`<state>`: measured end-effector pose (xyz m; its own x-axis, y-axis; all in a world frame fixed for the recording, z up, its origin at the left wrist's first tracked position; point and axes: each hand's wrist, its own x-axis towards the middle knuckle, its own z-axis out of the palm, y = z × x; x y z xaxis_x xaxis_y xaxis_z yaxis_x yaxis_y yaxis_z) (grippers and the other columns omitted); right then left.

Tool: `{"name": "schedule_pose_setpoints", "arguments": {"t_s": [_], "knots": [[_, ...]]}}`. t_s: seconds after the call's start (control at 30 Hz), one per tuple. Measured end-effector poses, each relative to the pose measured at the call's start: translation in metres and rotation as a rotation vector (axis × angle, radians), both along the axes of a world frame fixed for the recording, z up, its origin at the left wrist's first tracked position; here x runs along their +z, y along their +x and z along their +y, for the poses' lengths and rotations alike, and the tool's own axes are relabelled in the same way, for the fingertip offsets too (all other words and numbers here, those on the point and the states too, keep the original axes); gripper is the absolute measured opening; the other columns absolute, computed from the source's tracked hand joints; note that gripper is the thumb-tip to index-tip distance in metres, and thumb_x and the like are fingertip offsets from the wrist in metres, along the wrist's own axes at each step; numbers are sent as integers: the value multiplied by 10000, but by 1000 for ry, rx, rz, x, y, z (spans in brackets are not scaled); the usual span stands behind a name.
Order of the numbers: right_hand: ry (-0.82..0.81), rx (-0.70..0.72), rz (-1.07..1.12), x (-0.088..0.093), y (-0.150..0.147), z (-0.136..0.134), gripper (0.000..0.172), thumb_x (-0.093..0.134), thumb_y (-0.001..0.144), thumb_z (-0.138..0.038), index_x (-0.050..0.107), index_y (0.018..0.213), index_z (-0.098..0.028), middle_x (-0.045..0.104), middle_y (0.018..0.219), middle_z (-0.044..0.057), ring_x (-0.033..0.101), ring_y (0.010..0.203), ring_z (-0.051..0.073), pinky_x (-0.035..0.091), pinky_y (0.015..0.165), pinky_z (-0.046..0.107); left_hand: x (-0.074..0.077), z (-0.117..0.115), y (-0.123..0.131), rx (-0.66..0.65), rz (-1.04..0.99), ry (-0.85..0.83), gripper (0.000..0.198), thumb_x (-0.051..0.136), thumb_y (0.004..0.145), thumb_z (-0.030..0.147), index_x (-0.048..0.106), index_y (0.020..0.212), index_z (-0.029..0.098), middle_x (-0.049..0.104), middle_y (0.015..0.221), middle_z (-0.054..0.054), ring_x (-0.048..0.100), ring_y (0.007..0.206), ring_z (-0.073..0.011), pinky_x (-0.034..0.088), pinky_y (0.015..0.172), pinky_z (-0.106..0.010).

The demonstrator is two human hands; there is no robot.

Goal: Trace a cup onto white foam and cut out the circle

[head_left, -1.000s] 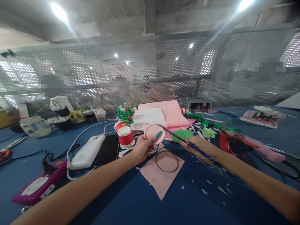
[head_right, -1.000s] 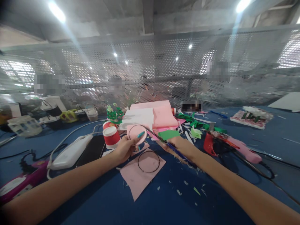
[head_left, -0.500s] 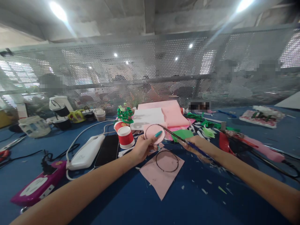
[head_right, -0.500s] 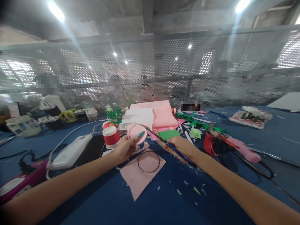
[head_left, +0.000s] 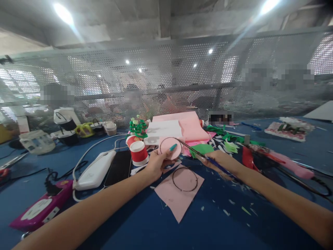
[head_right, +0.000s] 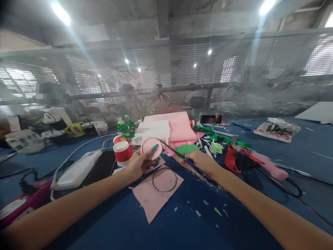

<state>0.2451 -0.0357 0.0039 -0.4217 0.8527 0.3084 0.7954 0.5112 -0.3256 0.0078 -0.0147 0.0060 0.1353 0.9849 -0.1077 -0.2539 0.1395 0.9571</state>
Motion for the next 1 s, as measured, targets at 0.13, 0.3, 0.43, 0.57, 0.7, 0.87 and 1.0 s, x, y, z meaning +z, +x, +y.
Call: {"name": "schedule_pose_setpoints", "arguments": {"t_s": [0.13, 0.3, 0.43, 0.57, 0.7, 0.87, 1.0], "knots": [[12, 1, -10, 0, -1, 2, 421, 402, 817, -503, 436, 540, -187, 486, 515, 3, 467, 484, 131, 269, 446, 223, -2, 1, 1, -45, -43, 112, 258, 721, 610, 282, 578, 763, 130, 624, 540, -23, 575, 421, -105, 429, 380, -171], [52, -18, -42, 0, -2, -1, 418, 391, 823, -504, 457, 558, -188, 495, 514, 15, 502, 486, 149, 262, 450, 228, -2, -3, 2, -74, -26, 159, 258, 751, 553, 277, 556, 622, 122, 561, 415, 10, 490, 321, -77, 380, 334, -167], [57, 2, -34, -1, -1, -2, 401, 396, 824, -503, 472, 588, -188, 501, 525, 17, 518, 491, 152, 270, 458, 230, 0, -6, 2, -108, 22, 164, 286, 753, 543, 298, 522, 545, 129, 500, 324, 23, 414, 251, -64, 279, 279, -157], [59, 27, 13, -2, 0, 0, 453, 364, 815, -558, 460, 573, -186, 480, 515, 15, 478, 466, 139, 261, 440, 228, 0, -7, 2, -125, 48, 166, 305, 748, 541, 319, 502, 531, 140, 481, 308, 29, 396, 240, -64, 231, 261, -157], [38, 43, 54, -3, -1, 0, 473, 349, 830, -549, 414, 536, -183, 422, 486, -11, 418, 447, 111, 261, 440, 223, -1, -5, 2, -93, 57, 171, 328, 743, 540, 326, 466, 518, 153, 453, 301, 46, 388, 233, -60, 221, 256, -158], [18, 69, 90, -4, -1, 0, 448, 380, 838, -508, 398, 533, -181, 400, 480, -28, 371, 434, 90, 253, 439, 224, -1, -5, 1, -90, 51, 182, 348, 750, 532, 340, 456, 520, 154, 444, 310, 48, 385, 236, -59, 189, 246, -160], [-6, 85, 97, -5, 3, 3, 422, 420, 822, -493, 427, 537, -181, 434, 471, -22, 388, 427, 95, 245, 428, 228, -2, -4, 1, -82, 36, 183, 347, 756, 523, 348, 473, 540, 147, 444, 311, 50, 364, 232, -50, 189, 244, -155]]}}
